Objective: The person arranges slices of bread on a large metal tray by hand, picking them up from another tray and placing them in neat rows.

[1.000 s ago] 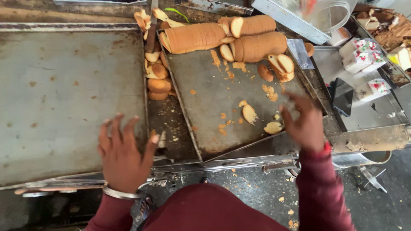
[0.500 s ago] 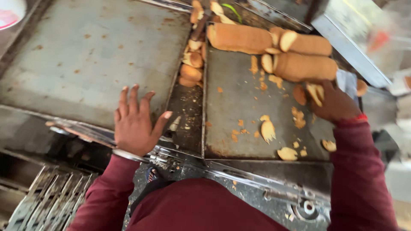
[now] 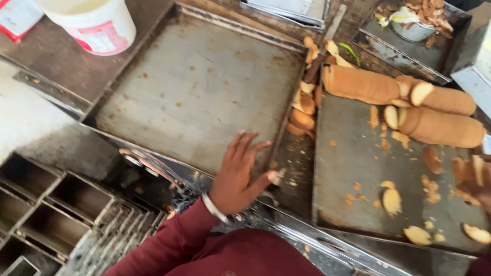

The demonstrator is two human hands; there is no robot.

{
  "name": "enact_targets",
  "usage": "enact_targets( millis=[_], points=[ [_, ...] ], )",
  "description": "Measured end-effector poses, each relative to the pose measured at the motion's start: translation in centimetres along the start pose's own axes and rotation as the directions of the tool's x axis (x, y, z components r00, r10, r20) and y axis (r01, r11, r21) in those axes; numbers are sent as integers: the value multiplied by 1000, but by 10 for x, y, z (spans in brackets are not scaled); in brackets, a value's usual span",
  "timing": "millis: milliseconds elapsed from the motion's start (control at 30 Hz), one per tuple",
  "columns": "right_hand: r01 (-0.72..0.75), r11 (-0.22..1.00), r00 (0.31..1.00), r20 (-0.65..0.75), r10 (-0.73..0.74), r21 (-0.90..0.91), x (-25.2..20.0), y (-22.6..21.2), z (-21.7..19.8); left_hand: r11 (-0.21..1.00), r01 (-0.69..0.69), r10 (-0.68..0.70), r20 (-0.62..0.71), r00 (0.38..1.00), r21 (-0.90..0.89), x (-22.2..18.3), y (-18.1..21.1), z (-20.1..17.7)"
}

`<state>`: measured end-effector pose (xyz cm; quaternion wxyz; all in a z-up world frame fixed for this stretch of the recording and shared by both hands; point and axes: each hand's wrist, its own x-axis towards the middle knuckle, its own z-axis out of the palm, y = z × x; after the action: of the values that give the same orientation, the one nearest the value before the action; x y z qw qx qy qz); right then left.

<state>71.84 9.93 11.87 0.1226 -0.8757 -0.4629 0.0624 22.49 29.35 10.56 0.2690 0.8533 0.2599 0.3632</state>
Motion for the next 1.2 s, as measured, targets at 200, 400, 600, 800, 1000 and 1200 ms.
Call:
enact_targets(
  millis=[200, 400, 600, 800, 1000, 1200],
  points=[
    [80, 918, 996, 15, -93, 388, -28, -155, 8, 977, -174, 175, 3, 985, 124, 9, -110, -141],
    [0, 847, 952, 259, -162, 532, 19, -387, 59, 813, 316, -440, 161, 883, 489, 26, -286, -247],
    [158, 786, 961, 90, -262, 598, 151, -553, 161, 949, 191, -222, 100, 970, 249, 10, -343, -226],
    [279, 907, 956, -177, -233, 315, 293, -656, 212, 961, 230, -241, 53, 969, 154, 9, -339, -233],
    [-85, 596, 996, 57, 66, 799, 317, -707, 220, 969, 209, -223, 95, 970, 131, 4, -332, -242],
    [73, 772, 993, -119, 4, 631, 313, -638, 222, 977, 186, -197, 105, 975, 100, 6, -326, -246]
  ],
)
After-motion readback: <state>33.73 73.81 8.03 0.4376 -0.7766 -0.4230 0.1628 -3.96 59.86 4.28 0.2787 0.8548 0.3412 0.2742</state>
